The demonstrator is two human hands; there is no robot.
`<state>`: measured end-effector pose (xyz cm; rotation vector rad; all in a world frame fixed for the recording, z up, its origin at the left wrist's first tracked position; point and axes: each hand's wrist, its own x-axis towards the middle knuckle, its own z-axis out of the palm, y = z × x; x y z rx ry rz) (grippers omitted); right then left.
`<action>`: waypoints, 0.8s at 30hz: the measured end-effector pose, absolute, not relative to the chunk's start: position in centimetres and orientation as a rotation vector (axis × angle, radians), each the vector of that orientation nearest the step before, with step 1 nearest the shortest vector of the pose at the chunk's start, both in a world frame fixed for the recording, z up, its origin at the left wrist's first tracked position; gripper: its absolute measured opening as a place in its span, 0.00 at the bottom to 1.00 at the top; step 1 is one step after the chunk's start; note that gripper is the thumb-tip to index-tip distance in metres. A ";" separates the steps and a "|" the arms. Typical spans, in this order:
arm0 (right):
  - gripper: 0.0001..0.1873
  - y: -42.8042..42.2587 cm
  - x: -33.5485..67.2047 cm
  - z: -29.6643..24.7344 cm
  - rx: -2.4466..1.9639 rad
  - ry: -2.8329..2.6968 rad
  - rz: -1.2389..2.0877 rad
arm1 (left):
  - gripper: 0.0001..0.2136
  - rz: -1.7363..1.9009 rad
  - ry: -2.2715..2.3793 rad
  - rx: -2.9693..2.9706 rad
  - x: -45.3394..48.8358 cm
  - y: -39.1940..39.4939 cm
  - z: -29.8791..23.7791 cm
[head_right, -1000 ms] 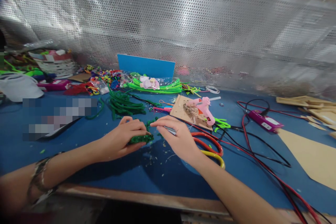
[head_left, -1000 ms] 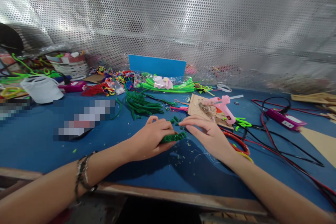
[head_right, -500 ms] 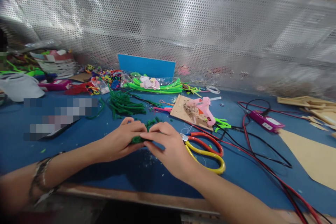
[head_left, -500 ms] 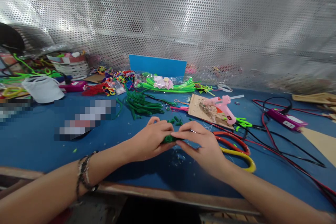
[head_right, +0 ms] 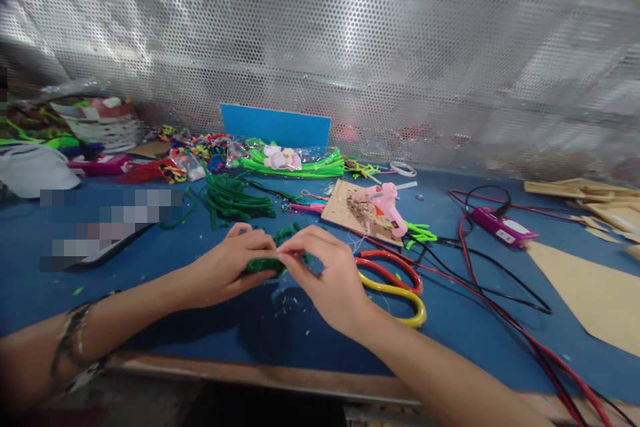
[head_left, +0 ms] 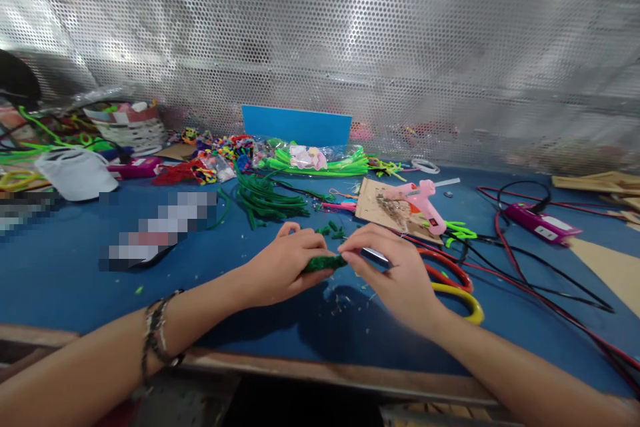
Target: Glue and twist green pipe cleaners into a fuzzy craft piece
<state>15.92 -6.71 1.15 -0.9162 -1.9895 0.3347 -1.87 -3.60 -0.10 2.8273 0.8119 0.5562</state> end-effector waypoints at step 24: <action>0.04 -5.9 16.6 1.8 -0.978 -1.924 0.453 | 0.10 0.541 0.835 2.838 -1.9 -3.6 0.0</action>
